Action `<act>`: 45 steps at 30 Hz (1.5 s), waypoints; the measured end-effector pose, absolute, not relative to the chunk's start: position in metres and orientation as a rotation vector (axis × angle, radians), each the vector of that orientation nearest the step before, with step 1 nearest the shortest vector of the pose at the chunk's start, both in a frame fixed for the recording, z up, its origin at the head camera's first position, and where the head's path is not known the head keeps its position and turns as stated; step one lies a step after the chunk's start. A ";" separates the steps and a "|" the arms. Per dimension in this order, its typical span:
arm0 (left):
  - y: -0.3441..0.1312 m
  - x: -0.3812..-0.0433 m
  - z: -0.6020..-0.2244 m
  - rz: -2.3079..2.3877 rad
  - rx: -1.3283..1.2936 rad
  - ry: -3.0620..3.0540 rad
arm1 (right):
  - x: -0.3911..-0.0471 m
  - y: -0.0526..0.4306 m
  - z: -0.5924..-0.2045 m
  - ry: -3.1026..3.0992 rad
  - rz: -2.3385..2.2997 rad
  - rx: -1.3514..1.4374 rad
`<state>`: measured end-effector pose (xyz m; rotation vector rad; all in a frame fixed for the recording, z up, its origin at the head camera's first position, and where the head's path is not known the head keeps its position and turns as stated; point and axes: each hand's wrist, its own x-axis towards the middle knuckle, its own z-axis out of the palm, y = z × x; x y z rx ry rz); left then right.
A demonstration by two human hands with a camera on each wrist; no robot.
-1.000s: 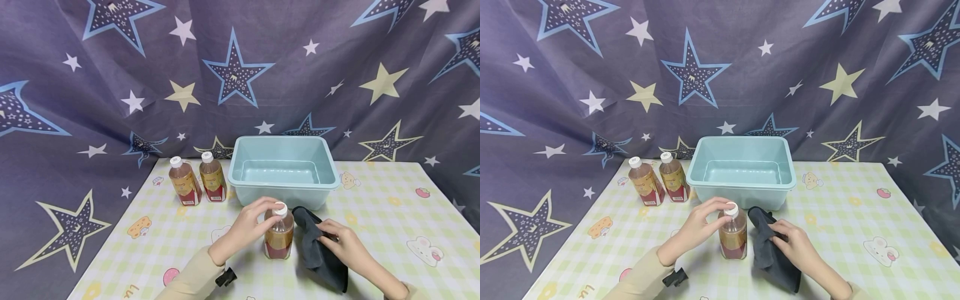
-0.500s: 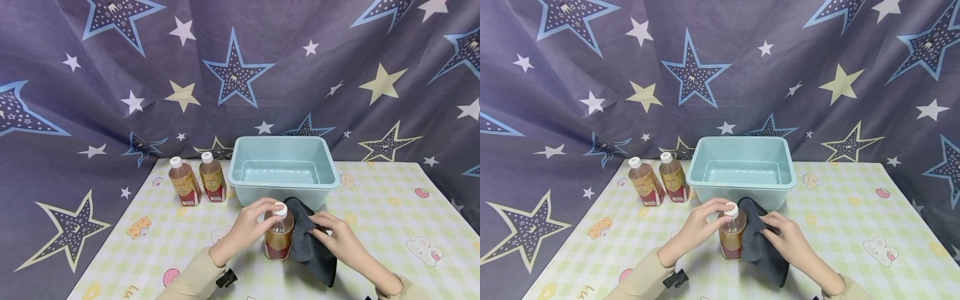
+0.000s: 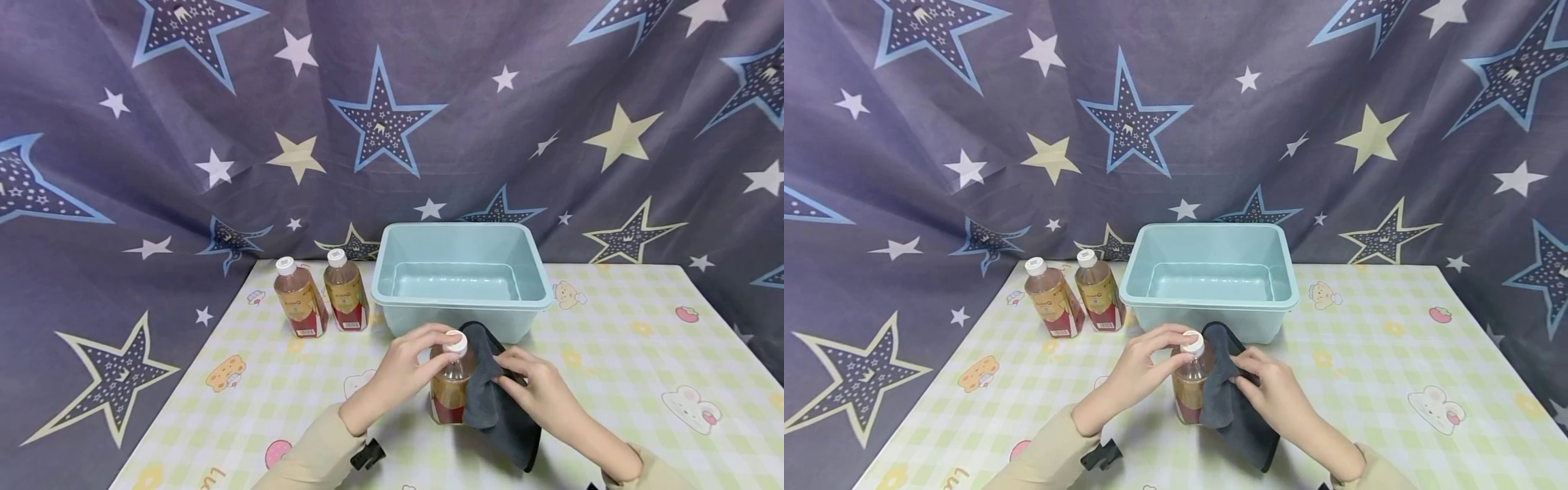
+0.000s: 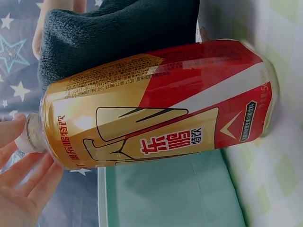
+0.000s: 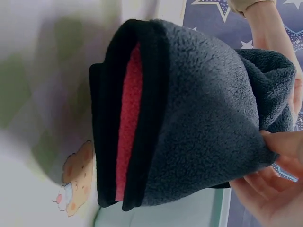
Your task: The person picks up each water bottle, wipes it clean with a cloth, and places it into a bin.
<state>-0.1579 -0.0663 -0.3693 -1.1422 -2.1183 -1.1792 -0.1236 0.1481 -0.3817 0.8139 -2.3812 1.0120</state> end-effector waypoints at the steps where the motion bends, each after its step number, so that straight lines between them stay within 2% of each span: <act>1: -0.066 -0.158 -0.369 -1.178 -1.143 -2.116 | -0.124 0.148 -0.383 -2.381 1.010 0.813; 23: -0.066 -0.156 -0.368 -1.201 -1.137 -2.127 | -0.126 0.147 -0.411 -2.661 0.997 0.787; 33: -0.066 -0.155 -0.369 -1.202 -1.140 -2.131 | -0.125 0.144 -0.422 -2.723 0.771 0.834; 45: -0.065 -0.155 -0.370 -1.203 -1.136 -2.124 | -0.127 0.143 -0.436 -2.840 0.711 0.829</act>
